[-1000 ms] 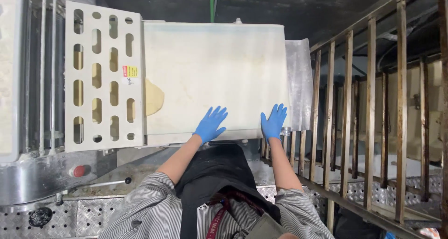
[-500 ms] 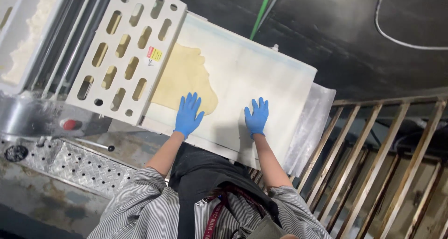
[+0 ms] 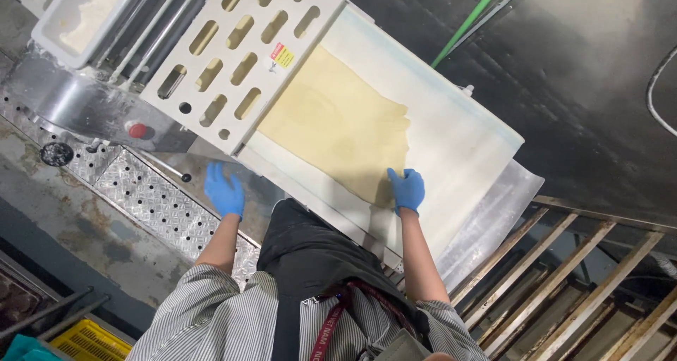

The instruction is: Flattening a large piece of dough using an industrial dough sheeter machine.

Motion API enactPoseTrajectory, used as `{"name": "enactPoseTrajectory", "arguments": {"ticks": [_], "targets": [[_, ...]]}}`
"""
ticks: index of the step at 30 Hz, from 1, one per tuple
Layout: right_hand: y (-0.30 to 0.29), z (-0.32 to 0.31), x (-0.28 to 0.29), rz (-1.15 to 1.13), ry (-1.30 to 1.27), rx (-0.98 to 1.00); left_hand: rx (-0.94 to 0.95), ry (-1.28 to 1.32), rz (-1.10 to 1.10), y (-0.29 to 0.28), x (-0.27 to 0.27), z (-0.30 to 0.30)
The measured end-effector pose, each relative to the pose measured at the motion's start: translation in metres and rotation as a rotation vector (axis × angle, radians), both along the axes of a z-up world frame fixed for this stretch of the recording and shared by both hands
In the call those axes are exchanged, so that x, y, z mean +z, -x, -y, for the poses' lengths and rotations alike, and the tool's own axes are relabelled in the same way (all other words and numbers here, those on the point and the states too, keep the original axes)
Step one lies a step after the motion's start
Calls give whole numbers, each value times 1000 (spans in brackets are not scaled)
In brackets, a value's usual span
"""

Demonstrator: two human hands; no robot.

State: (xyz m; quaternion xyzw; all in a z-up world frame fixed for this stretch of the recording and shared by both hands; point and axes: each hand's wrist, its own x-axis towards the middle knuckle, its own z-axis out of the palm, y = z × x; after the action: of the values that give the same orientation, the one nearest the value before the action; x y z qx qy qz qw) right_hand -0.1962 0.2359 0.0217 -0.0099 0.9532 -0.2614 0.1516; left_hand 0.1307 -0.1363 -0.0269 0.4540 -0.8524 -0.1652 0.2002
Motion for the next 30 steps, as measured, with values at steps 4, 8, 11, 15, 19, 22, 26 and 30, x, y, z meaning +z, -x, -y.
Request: {"name": "enactPoseTrajectory", "arguments": {"ticks": [4, 8, 11, 15, 19, 22, 26, 30], "targets": [[4, -41, -13, 219, 117, -38, 885, -363, -462, -56, -98, 82], [7, -48, 16, 715, 879, -518, 1137, -593, -563, -58, -70, 144], [9, 8, 68, 900, 1219, -584, 1097, -684, -543, -51, -56, 183], [14, 136, 95, 906, 1261, -314, 1008, -649, -511, -37, -26, 198], [25, 231, -80, 1195, 1924, 230, 931, -602, -502, -19, 6, 197], [-16, 259, 15, 538, 972, 258, 882, -563, -486, -15, 26, 183], [-45, 191, 35, -158, 550, 396, 832, -512, -471, -8, 35, 163], [-55, 119, 27, -462, 120, 302, 782, -450, -453, -8, 20, 145]]}}
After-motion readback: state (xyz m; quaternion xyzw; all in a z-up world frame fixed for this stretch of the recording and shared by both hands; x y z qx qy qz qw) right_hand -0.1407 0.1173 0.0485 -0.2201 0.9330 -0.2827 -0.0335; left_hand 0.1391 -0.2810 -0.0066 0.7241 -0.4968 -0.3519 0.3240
